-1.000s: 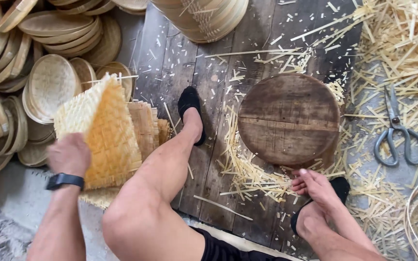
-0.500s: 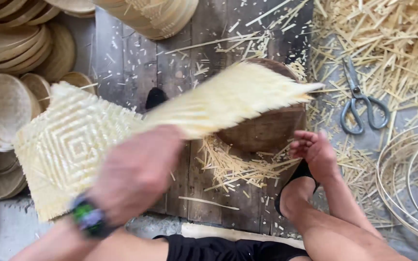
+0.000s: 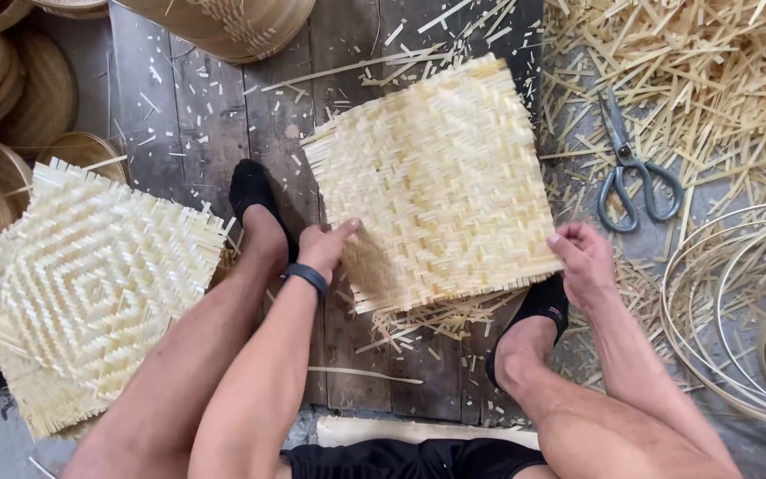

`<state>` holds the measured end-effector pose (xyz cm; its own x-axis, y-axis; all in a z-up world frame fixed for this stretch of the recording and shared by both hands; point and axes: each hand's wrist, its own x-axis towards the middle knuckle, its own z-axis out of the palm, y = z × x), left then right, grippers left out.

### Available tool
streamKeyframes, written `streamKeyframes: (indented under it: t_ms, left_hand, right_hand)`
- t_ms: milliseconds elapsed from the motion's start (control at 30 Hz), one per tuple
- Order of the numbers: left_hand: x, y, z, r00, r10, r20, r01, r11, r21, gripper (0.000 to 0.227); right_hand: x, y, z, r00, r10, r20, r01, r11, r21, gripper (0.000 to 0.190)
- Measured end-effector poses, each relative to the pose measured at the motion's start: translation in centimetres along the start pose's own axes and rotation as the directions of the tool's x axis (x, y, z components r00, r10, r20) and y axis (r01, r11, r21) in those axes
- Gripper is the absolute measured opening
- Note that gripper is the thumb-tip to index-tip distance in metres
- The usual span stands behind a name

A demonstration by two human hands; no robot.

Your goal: Making bamboo baskets by trimming and fitting pieces together.

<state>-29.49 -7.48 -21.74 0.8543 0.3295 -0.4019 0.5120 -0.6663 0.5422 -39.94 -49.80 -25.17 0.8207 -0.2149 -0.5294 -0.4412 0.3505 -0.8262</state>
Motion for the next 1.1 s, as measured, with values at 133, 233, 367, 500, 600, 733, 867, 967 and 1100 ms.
streamKeyframes:
  t_ms: [133,233,367,500,600,733,867,967,1100]
  left_hand:
    - [2.9,2.7,-0.5,0.959,-0.160,0.234,0.221,0.939,-0.264,0.050]
    - [2.7,3.5,-0.5,0.988,-0.063,0.140,0.094,0.969,-0.227,0.040]
    - [3.7,4.2,-0.3,0.995,0.096,-0.008,-0.096,0.989,-0.116,0.046]
    - [2.9,4.8,-0.3,0.996,0.087,-0.025,-0.089,0.993,-0.076,0.051]
    - [-0.3,5.5,0.3,0.975,0.168,-0.144,-0.175,0.984,-0.035,0.046]
    - [-11.9,12.3,0.6,0.876,0.399,-0.272,-0.442,0.889,-0.119,0.016]
    - [-18.7,14.5,2.6,0.656,0.748,-0.099,-0.754,0.655,-0.046,0.003]
    - [-15.8,12.9,1.5,0.757,0.616,-0.219,-0.645,0.758,-0.099,0.009]
    - [-5.2,8.2,-1.8,0.957,0.216,-0.196,-0.271,0.906,-0.324,0.013]
  right_hand:
    - [-2.4,-0.1,-0.1,0.989,0.012,-0.146,-0.058,0.947,-0.315,0.016]
    - [-5.2,-4.6,4.1,0.940,-0.323,-0.112,0.117,0.613,-0.782,0.037]
    - [-4.5,-8.1,10.5,0.710,-0.464,0.530,0.590,-0.017,-0.807,0.068]
    - [-2.6,-8.2,15.6,0.706,-0.305,0.639,0.605,-0.211,-0.768,0.073]
    - [-2.8,-7.2,16.3,0.710,-0.262,0.654,0.574,-0.323,-0.753,0.073]
    - [-3.4,-8.0,17.0,0.742,-0.249,0.622,0.529,-0.352,-0.772,0.071]
    - [-3.8,-8.5,17.8,0.814,-0.124,0.567,0.468,-0.438,-0.768,0.057]
    - [-3.4,-8.7,17.9,0.859,-0.039,0.511,0.427,-0.500,-0.754,0.047]
    - [-2.3,-5.1,15.7,0.811,-0.091,0.577,0.492,-0.427,-0.759,0.062]
